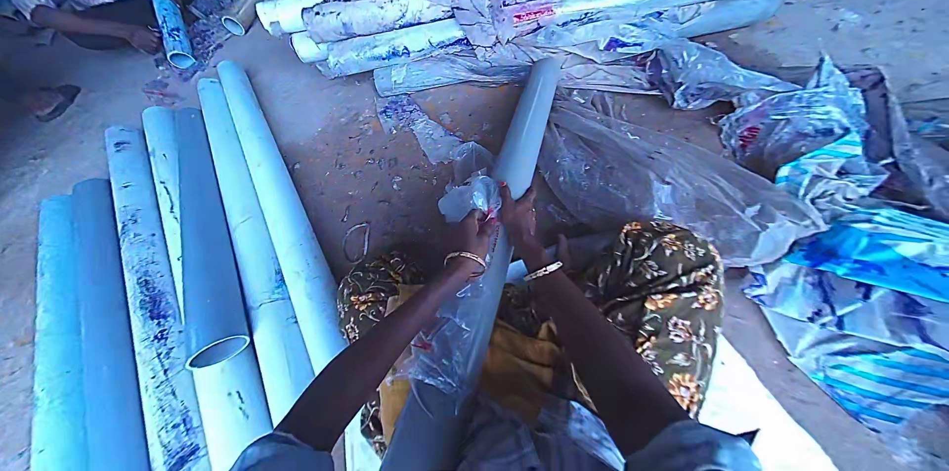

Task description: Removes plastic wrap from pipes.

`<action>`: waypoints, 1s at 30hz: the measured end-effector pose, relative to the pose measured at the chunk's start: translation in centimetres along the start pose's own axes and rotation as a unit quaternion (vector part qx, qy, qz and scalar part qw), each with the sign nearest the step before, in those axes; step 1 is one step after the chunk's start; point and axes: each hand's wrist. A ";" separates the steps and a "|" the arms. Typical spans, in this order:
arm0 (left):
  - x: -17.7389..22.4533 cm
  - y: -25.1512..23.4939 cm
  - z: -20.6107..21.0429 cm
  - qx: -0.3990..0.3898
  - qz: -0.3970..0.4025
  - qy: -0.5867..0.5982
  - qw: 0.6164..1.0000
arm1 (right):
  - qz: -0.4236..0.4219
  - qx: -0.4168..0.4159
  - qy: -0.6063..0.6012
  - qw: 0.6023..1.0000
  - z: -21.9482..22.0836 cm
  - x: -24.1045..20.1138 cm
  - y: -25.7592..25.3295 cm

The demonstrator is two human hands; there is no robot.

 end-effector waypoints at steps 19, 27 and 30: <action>-7.6 12.1 -9.4 0.125 0.034 0.111 0.985 | -0.085 -0.037 -0.105 0.990 1.3 1.5 -1.3; -8.2 15.6 -15.9 0.319 0.010 -0.066 0.946 | -0.061 -0.046 -0.093 0.993 0.0 2.5 0.4; -8.6 18.7 -17.1 0.382 -0.049 -0.162 0.909 | -0.030 -0.076 -0.135 0.987 -0.2 3.3 4.2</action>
Point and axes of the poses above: each hand's wrist, its own y-axis away from the middle knuckle, its own z-axis out of the palm, x = y × z, and after that the axes turned 6 degrees about -y, right-handed
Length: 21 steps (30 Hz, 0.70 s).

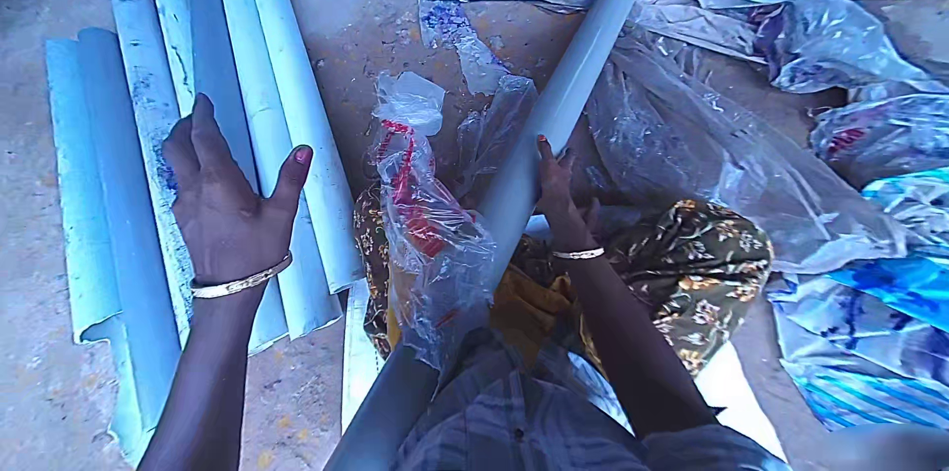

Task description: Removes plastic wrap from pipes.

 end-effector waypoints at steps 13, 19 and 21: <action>3.1 11.4 13.0 -0.135 0.281 0.088 0.946 | -0.027 -0.011 0.083 0.996 -0.4 0.2 3.6; 2.7 10.1 9.5 -0.288 0.068 0.363 0.883 | -0.060 -0.013 0.044 0.997 0.2 0.4 2.8; 2.3 10.1 8.5 -0.287 0.047 0.369 0.883 | -0.055 -0.018 0.048 0.997 0.1 0.1 3.2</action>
Point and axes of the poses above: each hand's wrist, its own y-axis away from the middle knuckle, its own z-axis out of the palm, x = y × z, and after that the axes turned 6 degrees about -y, right-handed
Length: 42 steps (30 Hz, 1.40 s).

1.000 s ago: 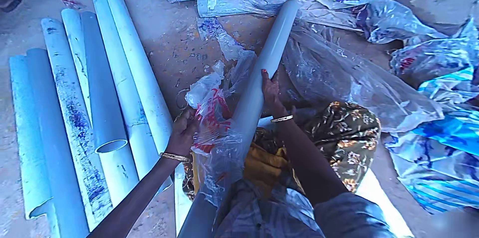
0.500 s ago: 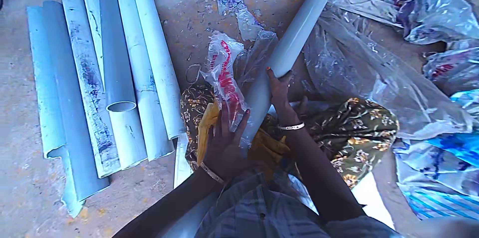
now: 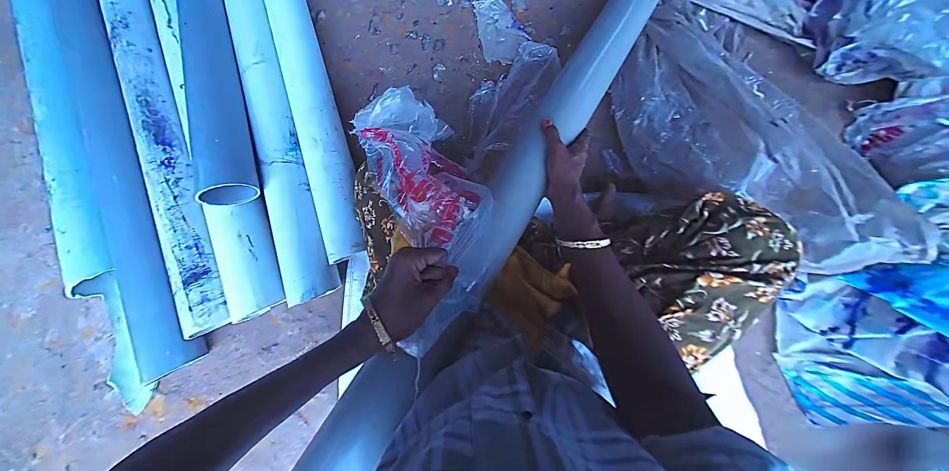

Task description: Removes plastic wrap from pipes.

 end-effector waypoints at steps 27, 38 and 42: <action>8.1 -4.7 -16.0 0.132 0.312 -0.527 0.780 | -0.020 -0.013 -0.075 0.997 -0.2 2.0 -2.9; -0.1 1.4 1.0 -0.266 0.151 -0.518 0.799 | -0.004 -0.021 -0.068 0.997 -0.9 2.0 -2.1; 1.6 1.6 -0.5 -0.312 0.196 -0.393 0.843 | -0.012 0.011 -0.087 0.996 0.2 2.3 -4.1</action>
Point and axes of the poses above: each hand's wrist, its own y-axis away from the middle knuckle, its own z-axis out of the palm, x = y × z, and after that the axes turned 6 degrees about -y, right-handed
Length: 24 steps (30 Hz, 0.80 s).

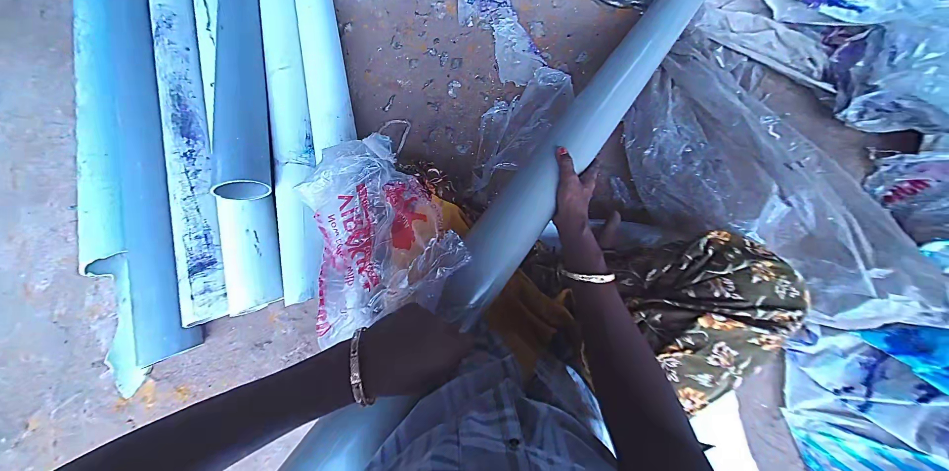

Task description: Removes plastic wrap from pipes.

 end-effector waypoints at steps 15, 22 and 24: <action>0.4 2.9 1.8 0.176 0.002 0.022 0.984 | -0.001 -0.035 0.019 0.999 -1.2 0.0 1.4; 2.4 1.8 -4.3 0.249 0.043 0.115 0.961 | -0.004 -0.037 0.063 0.997 -0.5 -0.6 1.9; 3.1 0.2 -5.5 0.284 0.042 0.175 0.942 | -0.005 -0.034 0.073 0.997 -0.4 -0.8 1.7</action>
Point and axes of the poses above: each hand's wrist, its own y-axis away from the middle knuckle, its own z-axis out of the palm, x = y × z, and after that the axes turned 6 degrees about -y, right-handed
